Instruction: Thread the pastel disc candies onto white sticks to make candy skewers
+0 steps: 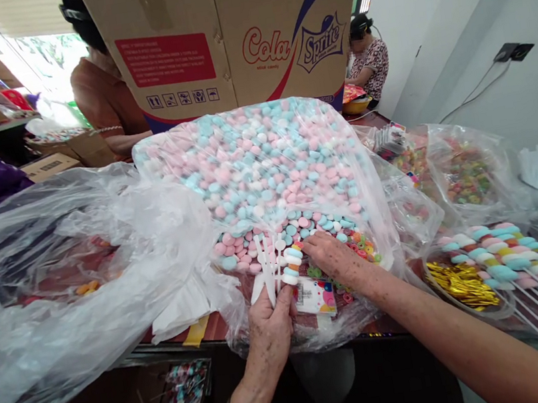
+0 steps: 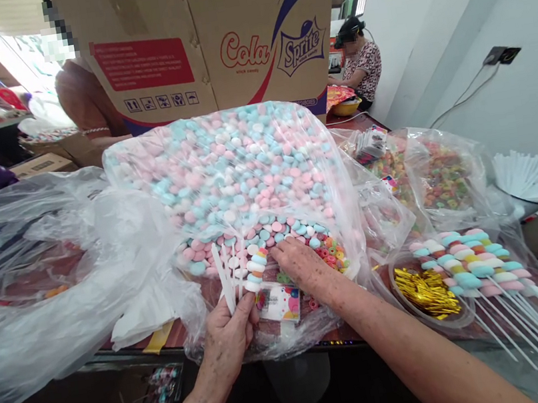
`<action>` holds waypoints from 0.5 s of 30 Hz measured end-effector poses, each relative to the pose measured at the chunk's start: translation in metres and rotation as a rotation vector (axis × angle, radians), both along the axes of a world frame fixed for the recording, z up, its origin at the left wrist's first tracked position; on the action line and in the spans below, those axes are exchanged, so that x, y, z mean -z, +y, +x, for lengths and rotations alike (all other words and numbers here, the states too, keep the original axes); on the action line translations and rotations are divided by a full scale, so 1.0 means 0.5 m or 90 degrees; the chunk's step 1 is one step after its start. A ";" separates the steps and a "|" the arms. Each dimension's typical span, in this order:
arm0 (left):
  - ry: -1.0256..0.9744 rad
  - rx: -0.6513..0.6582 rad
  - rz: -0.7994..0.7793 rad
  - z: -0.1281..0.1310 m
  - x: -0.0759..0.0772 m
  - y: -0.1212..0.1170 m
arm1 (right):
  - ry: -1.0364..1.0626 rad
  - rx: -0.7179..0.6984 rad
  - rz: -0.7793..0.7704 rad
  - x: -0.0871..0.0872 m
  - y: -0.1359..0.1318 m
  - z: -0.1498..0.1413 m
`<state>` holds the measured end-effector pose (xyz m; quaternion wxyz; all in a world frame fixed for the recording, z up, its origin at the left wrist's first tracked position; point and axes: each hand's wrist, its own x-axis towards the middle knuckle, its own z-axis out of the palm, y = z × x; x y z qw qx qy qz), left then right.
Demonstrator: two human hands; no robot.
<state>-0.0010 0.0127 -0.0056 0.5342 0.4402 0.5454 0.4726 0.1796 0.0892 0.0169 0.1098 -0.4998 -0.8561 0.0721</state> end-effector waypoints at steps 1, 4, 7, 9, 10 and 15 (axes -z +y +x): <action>0.003 0.004 0.000 0.000 0.001 0.000 | 0.086 0.044 -0.033 -0.001 0.006 0.005; 0.006 0.009 0.002 0.000 0.005 0.000 | 0.490 0.188 -0.174 -0.008 0.018 0.021; 0.004 0.008 0.002 -0.001 0.011 0.001 | 0.864 0.231 -0.328 -0.026 0.017 0.033; 0.001 0.012 -0.005 -0.002 0.013 0.001 | 0.969 0.217 -0.394 -0.039 0.011 0.035; 0.001 0.013 -0.008 -0.002 0.014 0.001 | 0.988 0.208 -0.413 -0.045 0.008 0.033; 0.036 0.015 0.001 -0.003 0.010 0.002 | 1.004 0.196 -0.436 -0.056 -0.001 0.022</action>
